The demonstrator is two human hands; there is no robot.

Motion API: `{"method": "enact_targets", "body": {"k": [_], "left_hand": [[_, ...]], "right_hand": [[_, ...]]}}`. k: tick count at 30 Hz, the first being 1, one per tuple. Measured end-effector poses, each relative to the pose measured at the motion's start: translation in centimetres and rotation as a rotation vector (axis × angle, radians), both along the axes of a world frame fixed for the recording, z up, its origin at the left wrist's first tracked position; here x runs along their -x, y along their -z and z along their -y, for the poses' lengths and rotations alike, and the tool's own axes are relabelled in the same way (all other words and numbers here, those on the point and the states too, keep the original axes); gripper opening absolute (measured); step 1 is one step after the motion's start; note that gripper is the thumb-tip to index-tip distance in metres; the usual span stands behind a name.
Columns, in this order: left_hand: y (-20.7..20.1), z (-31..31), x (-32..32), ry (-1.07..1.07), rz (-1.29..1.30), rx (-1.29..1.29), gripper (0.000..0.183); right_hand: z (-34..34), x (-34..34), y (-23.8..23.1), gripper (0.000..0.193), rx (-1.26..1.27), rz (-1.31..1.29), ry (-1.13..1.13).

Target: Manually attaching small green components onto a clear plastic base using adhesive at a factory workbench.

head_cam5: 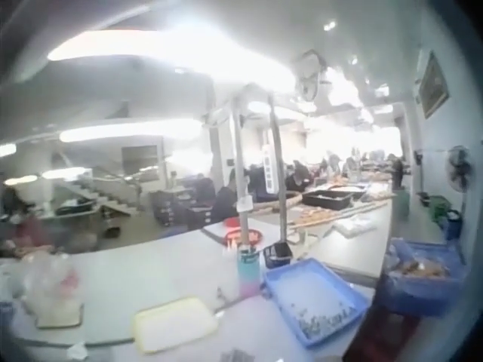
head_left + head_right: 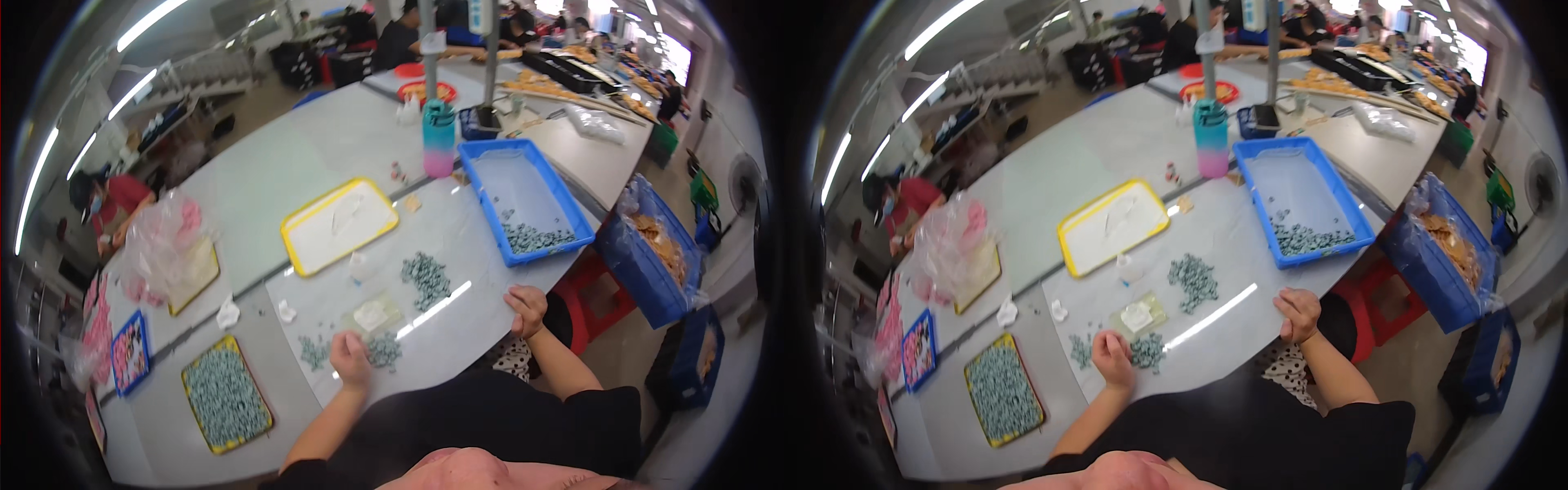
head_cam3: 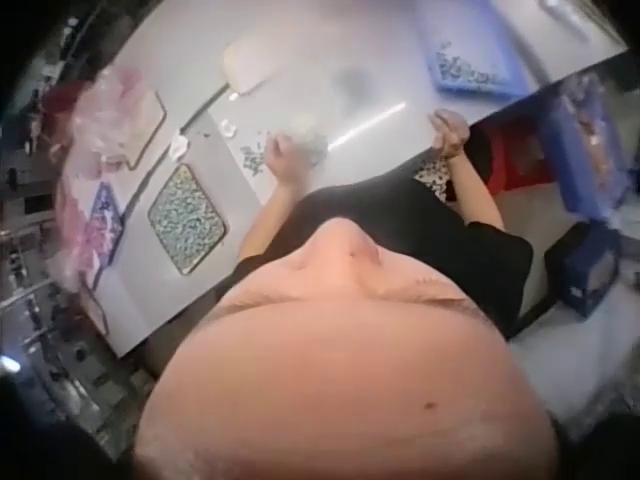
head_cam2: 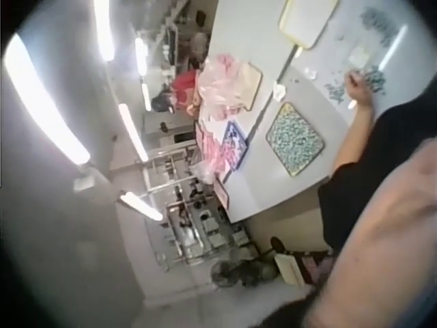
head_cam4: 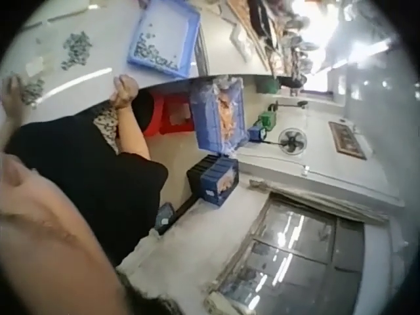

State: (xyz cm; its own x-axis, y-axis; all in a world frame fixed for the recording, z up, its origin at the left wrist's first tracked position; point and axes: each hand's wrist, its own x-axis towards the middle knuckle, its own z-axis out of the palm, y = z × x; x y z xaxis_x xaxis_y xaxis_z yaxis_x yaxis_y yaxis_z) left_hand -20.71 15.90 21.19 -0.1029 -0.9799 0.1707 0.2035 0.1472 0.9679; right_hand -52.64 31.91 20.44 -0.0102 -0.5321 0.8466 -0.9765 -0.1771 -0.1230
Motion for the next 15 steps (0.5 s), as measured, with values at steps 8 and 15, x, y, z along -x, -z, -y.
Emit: {"method": "enact_targets", "body": {"k": [8, 15], "left_hand": [[0.7, 9.4, -1.7, 0.027, 0.49, 0.08, 0.011], [-1.9, 16.1, -5.4, 0.26, 0.959, 0.458, 0.061]], "right_hand": [[7.6, 0.0, 3.3, 0.036, -0.045, -0.01, 0.024], [12.0, -1.3, 5.2, 0.04, -0.069, -0.043, 0.04]]}}
